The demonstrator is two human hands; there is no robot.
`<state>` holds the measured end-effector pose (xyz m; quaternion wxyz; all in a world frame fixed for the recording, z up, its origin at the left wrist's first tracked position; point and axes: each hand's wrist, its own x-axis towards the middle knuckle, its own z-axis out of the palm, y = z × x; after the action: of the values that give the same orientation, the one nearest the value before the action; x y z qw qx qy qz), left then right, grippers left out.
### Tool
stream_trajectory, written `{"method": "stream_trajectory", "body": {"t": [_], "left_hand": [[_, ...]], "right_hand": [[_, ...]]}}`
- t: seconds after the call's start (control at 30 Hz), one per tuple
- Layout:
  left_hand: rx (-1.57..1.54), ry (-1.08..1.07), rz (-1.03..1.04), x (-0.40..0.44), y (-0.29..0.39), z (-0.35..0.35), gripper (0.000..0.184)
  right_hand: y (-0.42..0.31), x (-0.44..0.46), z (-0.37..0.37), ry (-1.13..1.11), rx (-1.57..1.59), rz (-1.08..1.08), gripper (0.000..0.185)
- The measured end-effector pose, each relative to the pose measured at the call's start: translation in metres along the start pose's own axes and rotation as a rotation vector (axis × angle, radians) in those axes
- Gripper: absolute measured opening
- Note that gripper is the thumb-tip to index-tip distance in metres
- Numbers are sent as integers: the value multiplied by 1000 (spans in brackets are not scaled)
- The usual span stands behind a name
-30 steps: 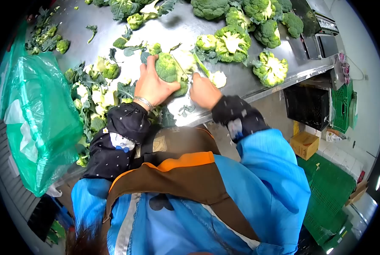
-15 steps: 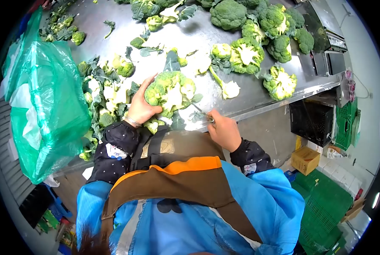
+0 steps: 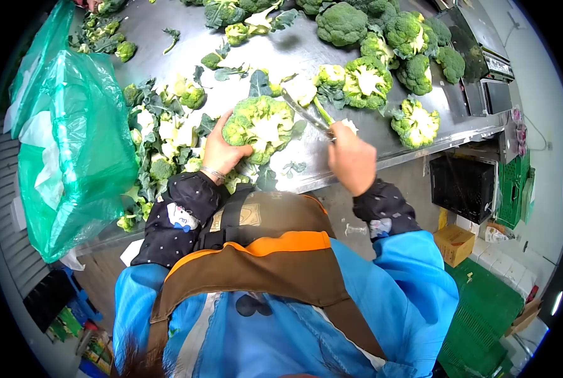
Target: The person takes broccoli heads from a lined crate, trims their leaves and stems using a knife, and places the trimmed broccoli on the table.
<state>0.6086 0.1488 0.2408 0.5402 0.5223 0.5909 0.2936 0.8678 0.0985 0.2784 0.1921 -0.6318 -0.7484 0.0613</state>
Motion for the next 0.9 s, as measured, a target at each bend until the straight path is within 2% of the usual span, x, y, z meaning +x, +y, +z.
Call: {"method": "stream_trajectory", "body": {"t": [0.03,0.1,0.13,0.2,0.23,0.3,0.37,0.43,0.47,0.5,0.57,0.63,0.7,0.77,0.8,0.9], "left_hand": [[-33,-69,19,0,1,-2,84],[-98,-215,70,5,6,-13,90],[29,-273,-22,18,11,-25,98],[217,-189,23,37,46,-23,101],[332,-132,41,49,54,-15,102],[617,-445,-100,70,56,2,105],[643,-430,59,94,22,8,104],[320,-466,-12,86,25,-8,103],[266,-354,35,76,23,-15,102],[42,-280,84,56,30,-20,105],[44,-140,294,30,34,-19,101],[418,-5,457,20,9,-14,95],[187,44,292,16,-7,-8,88],[216,26,306,15,-10,-11,86],[142,-8,252,17,-14,-14,83],[61,-61,193,23,-17,-17,80]], "right_hand": [[-1,1,-12,76,92,-36,23],[-6,-13,-20,33,273,51,24],[-9,-23,-15,7,350,85,23],[-9,-42,10,-50,530,192,18],[-9,-50,29,-105,707,344,16],[-19,-59,55,59,885,403,12],[-29,-62,46,1,838,503,9],[-30,-74,46,16,904,475,5],[-30,-79,45,14,884,463,6],[-31,-82,46,14,868,453,7],[-35,-88,46,-75,819,426,9],[-39,-89,46,-207,732,408,10],[-42,-76,43,-187,680,383,15],[-44,-73,47,-169,633,330,17],[-46,-65,42,-269,636,341,21],[-50,-52,55,-370,521,376,23]]}}
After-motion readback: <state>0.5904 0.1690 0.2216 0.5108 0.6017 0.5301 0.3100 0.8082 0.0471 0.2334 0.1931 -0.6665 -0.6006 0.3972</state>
